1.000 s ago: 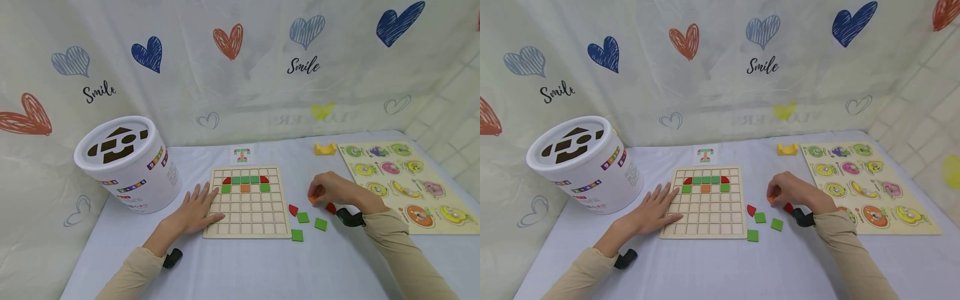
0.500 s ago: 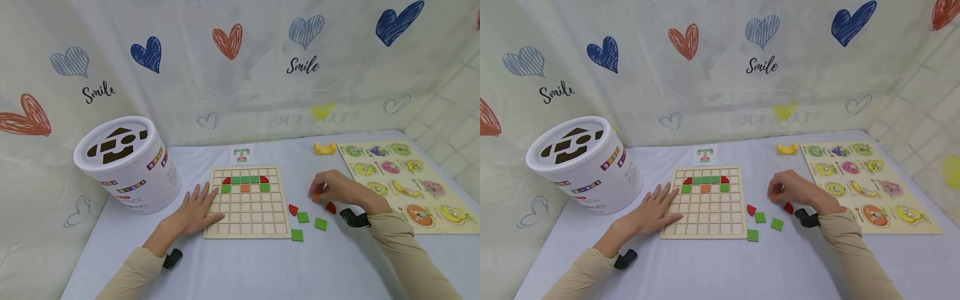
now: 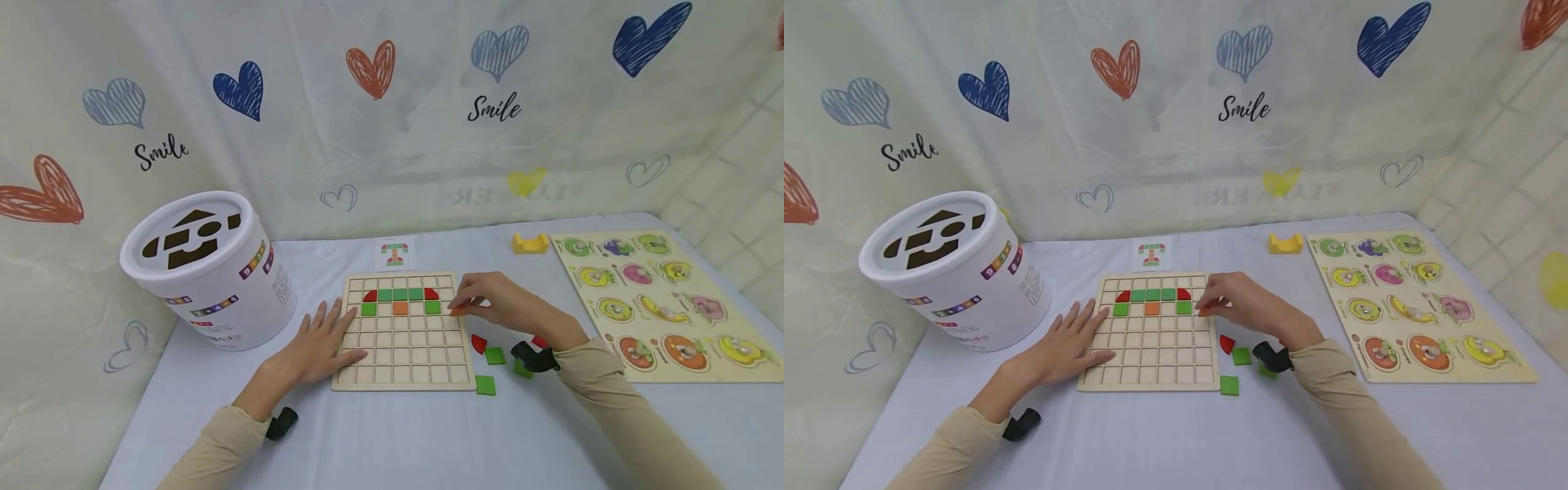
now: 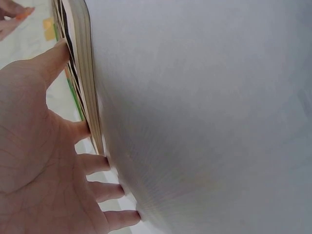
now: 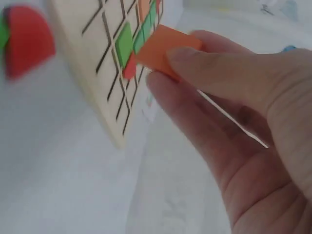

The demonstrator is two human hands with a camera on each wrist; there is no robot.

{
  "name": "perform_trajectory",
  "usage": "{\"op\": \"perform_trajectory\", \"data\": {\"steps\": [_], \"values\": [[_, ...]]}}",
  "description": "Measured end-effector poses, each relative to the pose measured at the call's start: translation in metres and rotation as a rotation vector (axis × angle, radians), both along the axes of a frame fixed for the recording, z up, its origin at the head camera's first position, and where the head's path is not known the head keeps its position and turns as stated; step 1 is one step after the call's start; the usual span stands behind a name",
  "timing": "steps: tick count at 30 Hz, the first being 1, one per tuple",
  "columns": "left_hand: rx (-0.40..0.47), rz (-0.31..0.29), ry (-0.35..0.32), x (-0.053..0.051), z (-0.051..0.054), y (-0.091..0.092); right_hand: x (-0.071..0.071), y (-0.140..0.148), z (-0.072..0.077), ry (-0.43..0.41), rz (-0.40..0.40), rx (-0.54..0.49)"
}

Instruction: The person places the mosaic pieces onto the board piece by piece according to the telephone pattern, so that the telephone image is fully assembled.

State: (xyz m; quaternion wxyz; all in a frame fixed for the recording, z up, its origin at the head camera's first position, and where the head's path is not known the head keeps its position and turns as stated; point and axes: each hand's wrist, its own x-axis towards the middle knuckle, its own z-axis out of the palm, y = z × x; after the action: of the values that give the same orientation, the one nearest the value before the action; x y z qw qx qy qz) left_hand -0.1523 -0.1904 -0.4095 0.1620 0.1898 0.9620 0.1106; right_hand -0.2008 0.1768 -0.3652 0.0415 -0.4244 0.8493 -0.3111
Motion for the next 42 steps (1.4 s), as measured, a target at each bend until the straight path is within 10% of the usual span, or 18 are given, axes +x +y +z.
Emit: {"op": "perform_trajectory", "data": {"steps": [17, 42], "values": [[0.009, 0.004, -0.022, -0.001, 0.003, 0.001, -0.016, -0.079, -0.027, -0.033, 0.079, -0.147], [0.014, 0.0, -0.012, 0.001, 0.001, 0.0, -0.017, -0.093, -0.031, -0.048, 0.05, -0.021]]}}
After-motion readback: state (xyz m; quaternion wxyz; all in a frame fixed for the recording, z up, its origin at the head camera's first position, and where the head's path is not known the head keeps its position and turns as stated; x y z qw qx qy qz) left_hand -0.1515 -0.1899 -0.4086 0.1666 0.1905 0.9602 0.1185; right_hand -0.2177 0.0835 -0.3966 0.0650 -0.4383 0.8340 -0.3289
